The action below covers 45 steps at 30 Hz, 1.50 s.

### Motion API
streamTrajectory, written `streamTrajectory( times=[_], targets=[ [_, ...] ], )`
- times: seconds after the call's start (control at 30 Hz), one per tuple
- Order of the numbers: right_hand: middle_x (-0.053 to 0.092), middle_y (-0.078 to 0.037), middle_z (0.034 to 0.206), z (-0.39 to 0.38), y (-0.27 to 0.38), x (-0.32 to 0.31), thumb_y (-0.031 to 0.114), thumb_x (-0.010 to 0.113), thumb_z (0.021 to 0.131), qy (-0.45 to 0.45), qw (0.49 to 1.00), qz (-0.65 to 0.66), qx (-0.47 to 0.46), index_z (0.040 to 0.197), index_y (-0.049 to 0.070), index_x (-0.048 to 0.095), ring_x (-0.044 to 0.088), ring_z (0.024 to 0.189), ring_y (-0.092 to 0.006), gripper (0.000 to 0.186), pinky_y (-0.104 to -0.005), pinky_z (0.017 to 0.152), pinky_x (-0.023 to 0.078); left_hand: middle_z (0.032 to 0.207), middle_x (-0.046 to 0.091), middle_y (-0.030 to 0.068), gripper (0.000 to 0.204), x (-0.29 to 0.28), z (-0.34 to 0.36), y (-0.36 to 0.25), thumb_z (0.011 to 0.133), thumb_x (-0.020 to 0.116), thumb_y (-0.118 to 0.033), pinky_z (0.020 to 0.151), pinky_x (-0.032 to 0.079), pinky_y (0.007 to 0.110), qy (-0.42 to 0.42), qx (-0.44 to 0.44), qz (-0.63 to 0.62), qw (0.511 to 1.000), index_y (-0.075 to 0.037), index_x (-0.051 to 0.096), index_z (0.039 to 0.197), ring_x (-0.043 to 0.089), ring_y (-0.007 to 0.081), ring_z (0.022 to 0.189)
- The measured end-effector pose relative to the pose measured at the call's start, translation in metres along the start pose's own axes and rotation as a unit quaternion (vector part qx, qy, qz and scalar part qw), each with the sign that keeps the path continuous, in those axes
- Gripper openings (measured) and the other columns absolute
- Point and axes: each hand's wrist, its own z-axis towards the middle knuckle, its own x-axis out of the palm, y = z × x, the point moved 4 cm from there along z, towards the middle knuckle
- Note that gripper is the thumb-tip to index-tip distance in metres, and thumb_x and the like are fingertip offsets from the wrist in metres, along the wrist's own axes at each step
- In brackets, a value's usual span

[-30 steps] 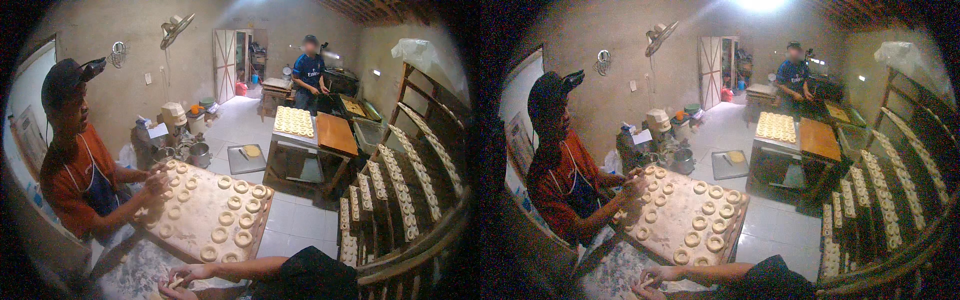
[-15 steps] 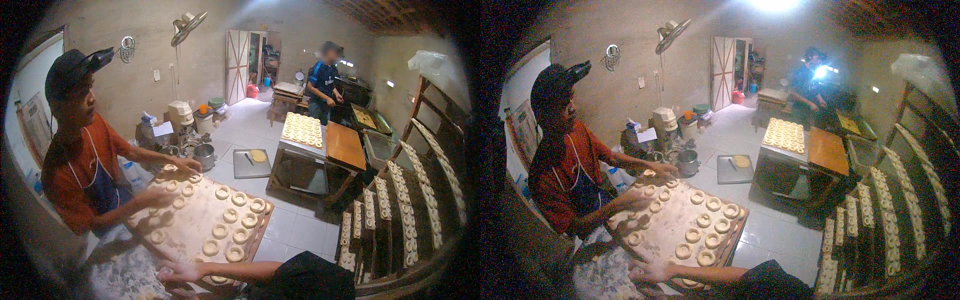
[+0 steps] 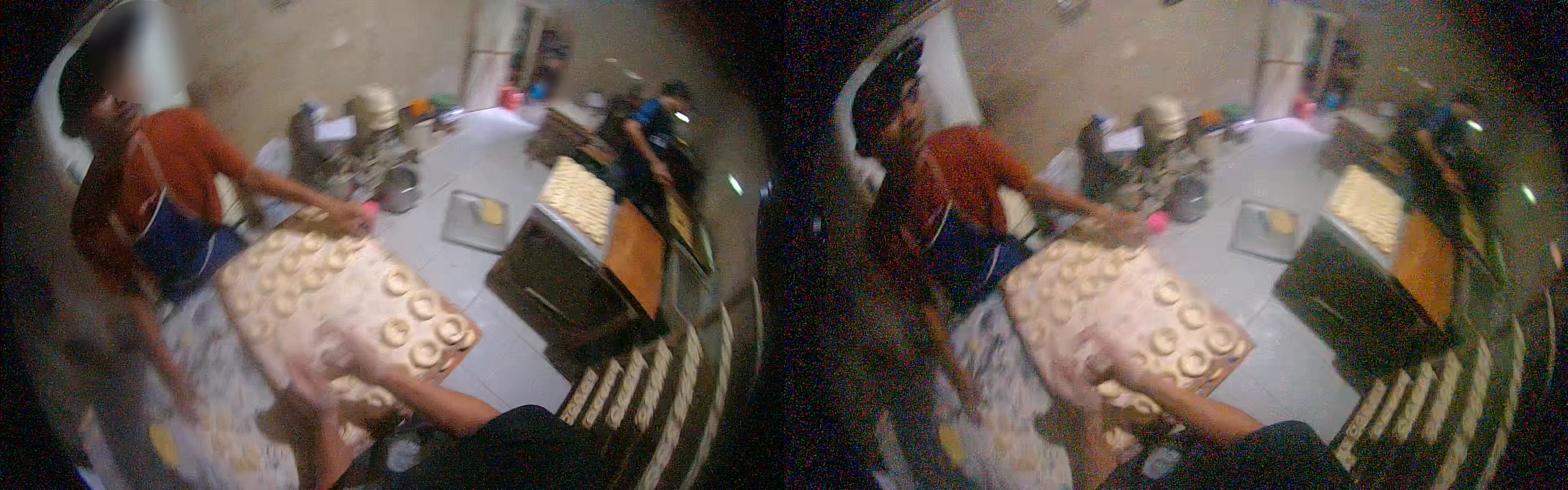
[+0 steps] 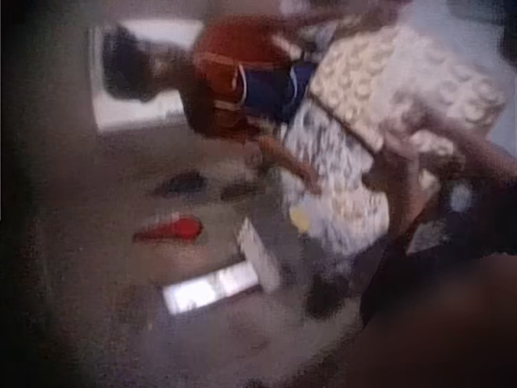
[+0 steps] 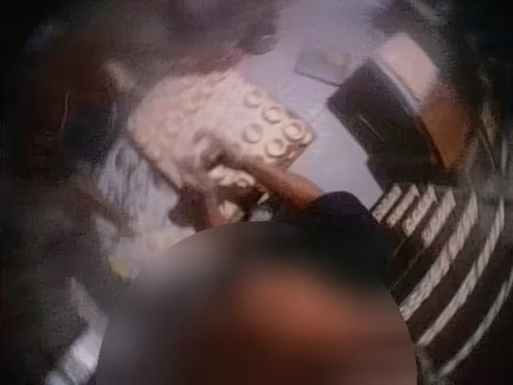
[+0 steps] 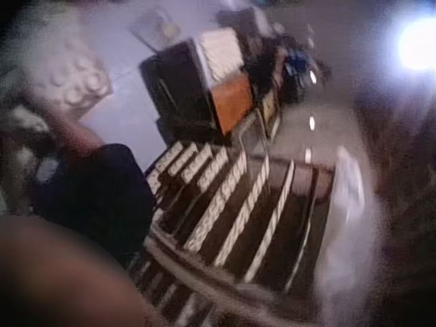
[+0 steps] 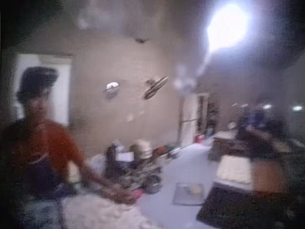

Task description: The person shapes small dough pieces into ring shapes by hand and places them on a wooden board. Another person works alongside at the same table, also shaping dough. The shaped dough pieces are arranged in rows on the board.

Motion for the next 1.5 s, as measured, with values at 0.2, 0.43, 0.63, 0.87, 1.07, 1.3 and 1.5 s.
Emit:
streamTrajectory(
  times=[0.2,0.43,0.63,0.87,1.07,1.3,1.5],
  targets=[
    [0.066,-0.021,0.094,-0.018,0.014,-0.042,0.052,0.036,0.103,-0.005,0.943,-0.32,-0.091,0.126,0.014,0.043,0.067,0.082,-0.0281,0.045,-0.0372,0.075,0.055,0.085,0.064,0.0152,0.022,0.044,-0.009,-0.058,0.101,0.048,-0.026,0.072,0.05,0.037,0.088,-0.065,0.094,0.989,-0.006,0.057,0.105,0.065,0.0275,0.081],
    [0.059,-0.008,0.063,-0.015,0.058,-0.051,0.055,0.035,0.101,-0.065,0.958,-0.268,-0.081,0.137,0.014,0.04,0.056,0.057,-0.0188,0.055,-0.037,0.067,0.048,0.086,0.065,0.0157,0.031,0.089,0.012,-0.064,0.104,0.04,-0.031,0.073,0.049,0.038,0.1,0.013,0.14,0.985,-0.005,0.056,0.1,0.066,0.0275,0.08],
    [0.049,-0.002,0.074,-0.02,0.079,-0.07,0.037,0.046,0.096,-0.123,0.929,-0.346,-0.041,0.144,0.012,0.039,0.048,0.052,-0.0124,0.054,-0.0256,0.052,0.043,0.078,0.06,0.0179,0.03,0.121,0.028,-0.041,0.104,0.042,-0.028,0.067,0.048,0.039,0.07,0.082,0.053,0.993,-0.003,0.056,0.097,0.064,0.0301,0.073],
    [0.052,-0.008,0.127,-0.019,0.081,-0.114,0.031,0.055,0.096,-0.126,0.934,-0.334,-0.012,0.146,0.008,0.035,0.055,0.098,-0.0164,0.059,-0.0339,0.083,0.048,0.083,0.064,0.0185,0.032,0.144,0.03,-0.033,0.105,0.039,-0.033,0.07,0.049,0.044,0.131,0.025,0.118,0.984,-0.006,0.055,0.105,0.067,0.037,0.083],
    [0.058,-0.015,0.095,0.038,0.094,-0.174,0.059,0.055,0.093,-0.233,0.791,-0.564,-0.05,0.149,0.005,0.026,0.059,0.078,-0.0268,0.084,-0.0378,0.071,0.049,0.137,0.047,0.0307,0.049,0.162,0.105,-0.022,0.101,0.044,-0.04,0.096,0.045,0.053,0.175,0.022,0.343,0.922,-0.004,0.043,0.134,0.053,0.0485,0.117],
    [0.059,-0.033,0.11,0.031,0.111,-0.141,0.029,0.073,0.083,-0.226,0.557,-0.799,-0.011,0.147,0.005,0.033,0.061,0.097,-0.044,0.08,-0.0502,0.081,0.05,0.145,0.034,0.0348,0.072,0.139,0.109,0.016,0.091,0.058,-0.041,0.111,0.028,0.061,0.227,-0.069,0.47,0.85,-0.008,0.029,0.149,0.036,0.052,0.134],
    [0.059,-0.029,0.112,0.037,0.054,-0.174,0.031,0.067,0.082,-0.2,0.41,-0.888,-0.049,0.149,0.01,0.037,0.06,0.101,-0.042,0.076,-0.0474,0.084,0.048,0.144,0.038,0.0325,0.057,0.127,0.09,0.003,0.088,0.057,-0.024,0.106,0.034,0.063,0.239,-0.067,0.516,0.82,-0.011,0.041,0.142,0.045,0.0494,0.129]
  ],
)
